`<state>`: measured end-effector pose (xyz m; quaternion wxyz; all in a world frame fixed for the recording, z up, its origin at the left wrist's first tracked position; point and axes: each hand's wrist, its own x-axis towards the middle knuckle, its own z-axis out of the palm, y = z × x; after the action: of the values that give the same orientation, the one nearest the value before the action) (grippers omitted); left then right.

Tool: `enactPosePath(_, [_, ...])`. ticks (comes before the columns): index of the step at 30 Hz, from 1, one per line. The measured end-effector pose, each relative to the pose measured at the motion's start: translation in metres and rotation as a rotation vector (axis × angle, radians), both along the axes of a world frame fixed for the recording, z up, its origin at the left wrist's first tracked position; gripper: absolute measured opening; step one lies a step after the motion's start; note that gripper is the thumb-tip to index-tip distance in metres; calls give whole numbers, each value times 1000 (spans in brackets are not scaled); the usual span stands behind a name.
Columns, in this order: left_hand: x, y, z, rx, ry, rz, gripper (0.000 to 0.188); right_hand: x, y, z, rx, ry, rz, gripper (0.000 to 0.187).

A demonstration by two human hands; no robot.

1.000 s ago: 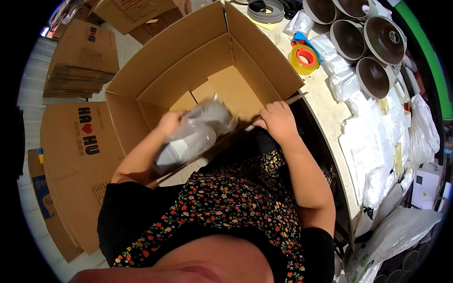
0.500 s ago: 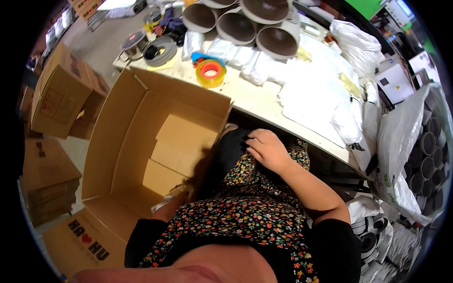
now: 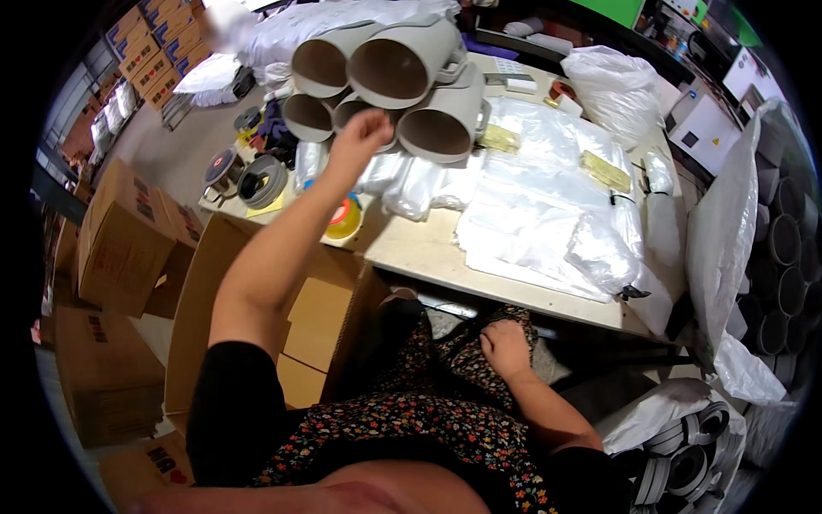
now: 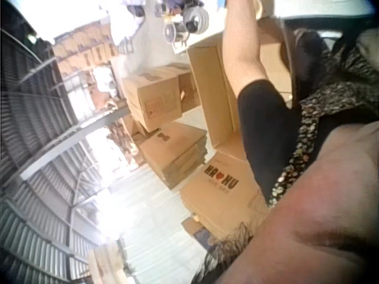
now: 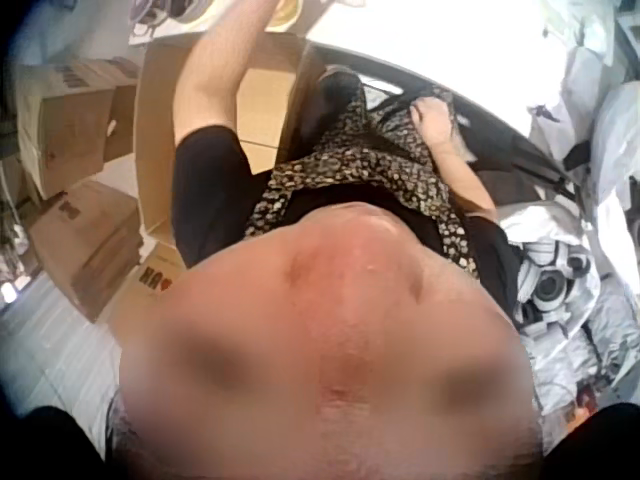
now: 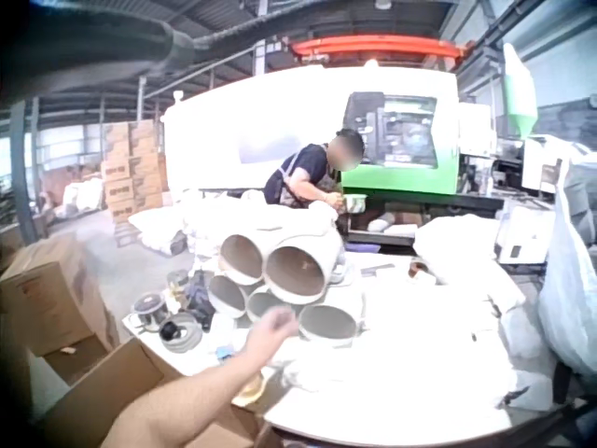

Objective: The person repeatedly picks up gray cylindrical appliances, wraps them in white protective plastic, and places them into a cardboard box. The process involves handling the items one by one, wrapping them, and stacking them inside the box.

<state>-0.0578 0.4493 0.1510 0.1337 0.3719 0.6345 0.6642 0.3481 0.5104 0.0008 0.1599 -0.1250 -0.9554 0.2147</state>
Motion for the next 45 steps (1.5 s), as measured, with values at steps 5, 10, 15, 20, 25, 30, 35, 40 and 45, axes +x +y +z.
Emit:
enactPosePath(5, [-54,126,30,-3,165,374,45,-2,3,-10,-60,100,11,6])
enactPosePath(10, [-27,127,58,-45,113,474,24,9,6,-8,-105,60,-42,6])
enactPosePath(15, [17,14,100,-10,82,275,24,24,12,-12,-81,181,-29,8])
enactPosePath(20, [80,-62,107,-201,-13,14,26,44,12,-13,-135,366,-179,10])
enactPosePath(25, [154,-37,38,-698,566,-438,30,72,28,18,-166,442,-431,17])
enactPosePath(30, [196,0,-6,-478,867,-463,36,147,99,198,115,584,-567,24])
enactPosePath(35, [206,-33,-36,-347,665,-45,57,265,232,306,538,66,-763,32])
enactPosePath(40, [252,-106,-84,-341,-123,-78,66,331,282,207,155,-200,-1034,65])
enactPosePath(45, [246,-128,-110,-389,-421,-83,41,311,270,206,503,-114,-1033,51])
